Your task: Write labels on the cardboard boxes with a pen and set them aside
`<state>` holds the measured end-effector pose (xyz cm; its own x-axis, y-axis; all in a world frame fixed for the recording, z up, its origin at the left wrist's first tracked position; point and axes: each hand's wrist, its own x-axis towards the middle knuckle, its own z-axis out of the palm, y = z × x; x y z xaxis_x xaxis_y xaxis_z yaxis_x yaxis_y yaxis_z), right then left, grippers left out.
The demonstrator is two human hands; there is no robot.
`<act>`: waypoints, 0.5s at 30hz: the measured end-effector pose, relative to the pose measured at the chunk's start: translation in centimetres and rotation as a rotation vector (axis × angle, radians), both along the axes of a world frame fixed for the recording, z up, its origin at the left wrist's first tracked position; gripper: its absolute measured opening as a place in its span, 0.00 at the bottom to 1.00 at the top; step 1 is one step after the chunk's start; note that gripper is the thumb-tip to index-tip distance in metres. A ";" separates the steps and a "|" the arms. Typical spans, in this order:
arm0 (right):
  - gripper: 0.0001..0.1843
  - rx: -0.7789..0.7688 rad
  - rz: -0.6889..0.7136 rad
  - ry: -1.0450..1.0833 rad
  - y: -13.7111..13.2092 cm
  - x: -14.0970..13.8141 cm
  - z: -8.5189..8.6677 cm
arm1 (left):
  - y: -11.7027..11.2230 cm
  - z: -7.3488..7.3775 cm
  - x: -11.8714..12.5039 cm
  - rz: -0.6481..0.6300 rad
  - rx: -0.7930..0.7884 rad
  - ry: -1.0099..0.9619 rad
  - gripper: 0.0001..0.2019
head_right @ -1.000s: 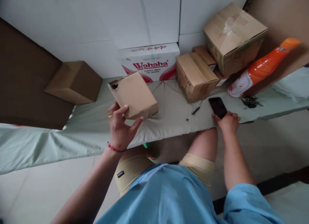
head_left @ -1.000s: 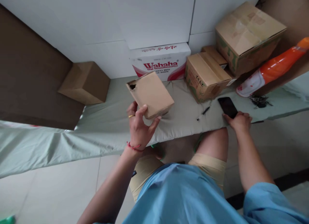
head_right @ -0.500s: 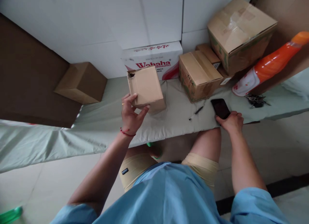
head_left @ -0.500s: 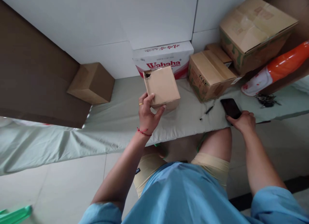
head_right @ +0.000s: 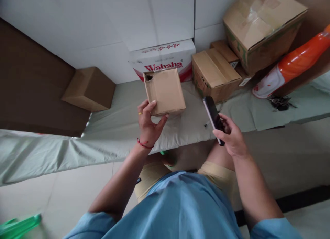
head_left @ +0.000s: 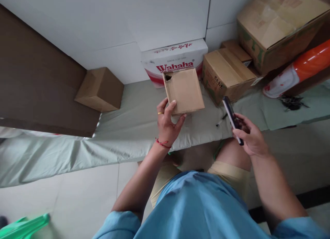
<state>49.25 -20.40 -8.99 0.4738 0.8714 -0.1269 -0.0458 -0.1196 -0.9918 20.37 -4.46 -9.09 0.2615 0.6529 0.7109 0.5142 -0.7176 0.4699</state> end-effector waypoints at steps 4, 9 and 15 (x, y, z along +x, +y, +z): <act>0.42 0.164 0.108 -0.212 2.4 -4.4 4.3 | -0.3 0.1 0.4 0.006 0.018 0.023 0.27; 0.45 0.294 0.014 -0.613 6.1 -10.1 8.3 | -0.9 0.0 1.0 -0.021 0.055 -0.030 0.24; 0.48 0.273 -0.103 -0.791 8.4 -15.0 8.0 | -1.1 -0.2 1.4 -0.002 -0.036 -0.110 0.16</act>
<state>34.21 -11.95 -0.95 0.4134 0.7708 0.4847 0.6774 0.0954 -0.7294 21.78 -5.52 -9.29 0.1848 0.6781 0.7114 0.4570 -0.7001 0.5486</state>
